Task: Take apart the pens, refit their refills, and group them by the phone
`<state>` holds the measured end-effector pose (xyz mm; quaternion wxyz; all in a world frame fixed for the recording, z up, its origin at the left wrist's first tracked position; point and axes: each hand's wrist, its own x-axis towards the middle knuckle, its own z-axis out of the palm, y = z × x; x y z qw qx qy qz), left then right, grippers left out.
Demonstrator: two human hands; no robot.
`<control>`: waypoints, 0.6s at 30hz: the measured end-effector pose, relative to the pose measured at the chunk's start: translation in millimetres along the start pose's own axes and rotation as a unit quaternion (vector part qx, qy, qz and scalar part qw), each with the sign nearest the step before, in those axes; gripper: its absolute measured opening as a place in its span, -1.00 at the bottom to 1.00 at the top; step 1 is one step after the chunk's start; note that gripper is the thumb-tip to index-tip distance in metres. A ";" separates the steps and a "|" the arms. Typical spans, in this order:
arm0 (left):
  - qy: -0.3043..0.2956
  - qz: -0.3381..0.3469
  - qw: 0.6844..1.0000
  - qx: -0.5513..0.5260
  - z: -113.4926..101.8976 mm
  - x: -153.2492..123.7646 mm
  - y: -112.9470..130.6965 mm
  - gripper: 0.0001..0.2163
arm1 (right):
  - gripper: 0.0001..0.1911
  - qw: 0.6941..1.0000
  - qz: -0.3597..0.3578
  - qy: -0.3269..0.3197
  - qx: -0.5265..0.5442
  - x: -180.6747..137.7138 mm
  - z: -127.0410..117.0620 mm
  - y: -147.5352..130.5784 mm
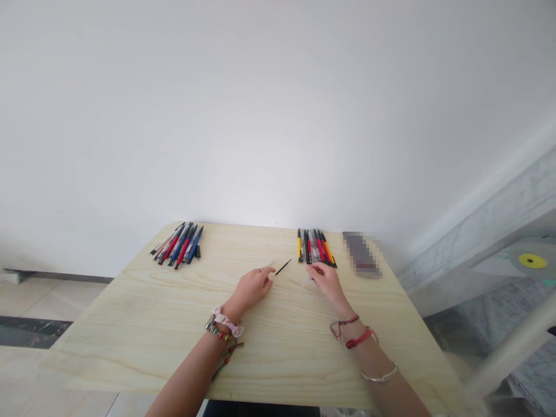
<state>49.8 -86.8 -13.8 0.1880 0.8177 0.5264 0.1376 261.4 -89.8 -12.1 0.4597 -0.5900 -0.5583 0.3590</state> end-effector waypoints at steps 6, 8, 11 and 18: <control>-0.019 -0.005 0.999 0.050 2.3 -0.2 12.0 -0.71 | -0.72 0.985 -0.027 -0.003 -0.168 4.1 16.2 2.4; -0.027 0.001 0.998 0.056 2.9 -0.3 12.9 -0.72 | -0.71 0.982 -0.026 -0.005 -0.187 5.5 18.1 2.6; -0.032 0.012 0.997 0.063 2.8 -0.8 12.4 -0.74 | -0.73 0.982 -0.032 -0.017 -0.187 5.5 16.8 2.1; -0.023 -0.009 0.999 0.044 -0.5 -0.1 8.2 -0.75 | -0.74 0.991 -0.038 0.008 -0.131 2.8 8.4 7.0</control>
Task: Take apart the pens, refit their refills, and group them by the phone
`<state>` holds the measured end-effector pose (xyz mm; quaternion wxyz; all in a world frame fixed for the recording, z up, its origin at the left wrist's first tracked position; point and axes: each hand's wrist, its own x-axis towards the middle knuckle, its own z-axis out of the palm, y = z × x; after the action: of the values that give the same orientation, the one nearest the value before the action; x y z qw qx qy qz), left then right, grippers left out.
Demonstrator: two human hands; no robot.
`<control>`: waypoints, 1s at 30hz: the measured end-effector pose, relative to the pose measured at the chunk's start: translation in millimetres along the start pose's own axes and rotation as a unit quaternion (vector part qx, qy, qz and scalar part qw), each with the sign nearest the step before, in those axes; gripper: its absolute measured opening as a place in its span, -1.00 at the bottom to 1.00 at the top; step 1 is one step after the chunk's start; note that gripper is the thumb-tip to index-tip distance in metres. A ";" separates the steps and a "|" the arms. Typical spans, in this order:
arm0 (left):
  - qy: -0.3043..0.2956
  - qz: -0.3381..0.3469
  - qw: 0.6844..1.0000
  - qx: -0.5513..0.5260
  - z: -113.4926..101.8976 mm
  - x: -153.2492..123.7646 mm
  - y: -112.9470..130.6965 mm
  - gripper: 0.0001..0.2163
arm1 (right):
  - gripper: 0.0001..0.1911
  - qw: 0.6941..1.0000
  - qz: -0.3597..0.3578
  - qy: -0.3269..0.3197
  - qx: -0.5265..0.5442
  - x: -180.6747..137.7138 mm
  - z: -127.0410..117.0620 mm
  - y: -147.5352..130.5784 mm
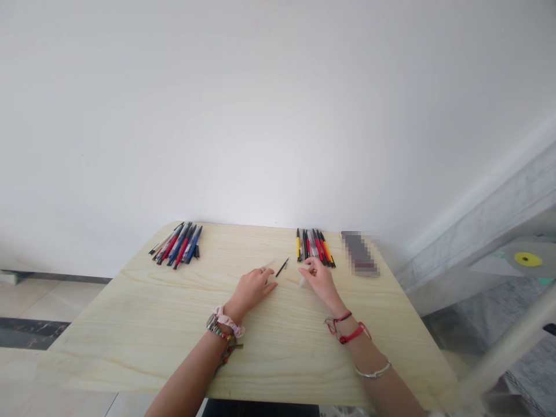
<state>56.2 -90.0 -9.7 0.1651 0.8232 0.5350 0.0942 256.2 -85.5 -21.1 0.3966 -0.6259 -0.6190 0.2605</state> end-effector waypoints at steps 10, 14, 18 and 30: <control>0.016 -0.030 0.999 -0.008 3.5 1.8 0.8 -0.79 | -0.80 0.969 -0.021 -0.047 -0.241 -3.6 9.4 -7.8; 0.021 -0.023 1.000 -0.003 4.9 1.5 1.3 -0.80 | -0.80 0.960 -0.035 -0.041 -0.276 -5.4 8.4 -14.4; 0.024 -0.020 0.999 0.010 5.4 1.1 2.3 -0.81 | -0.85 0.955 -0.080 -0.050 -0.283 -5.0 6.8 -19.1; 0.016 -0.092 0.995 0.047 9.8 2.1 8.0 -0.81 | -0.78 0.914 -0.034 -0.104 -0.391 22.1 26.6 -39.5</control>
<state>67.1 -92.6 -15.8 0.1260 0.7759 0.6146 0.0663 214.2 -62.4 0.2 0.0623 -0.6788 -0.7302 0.0476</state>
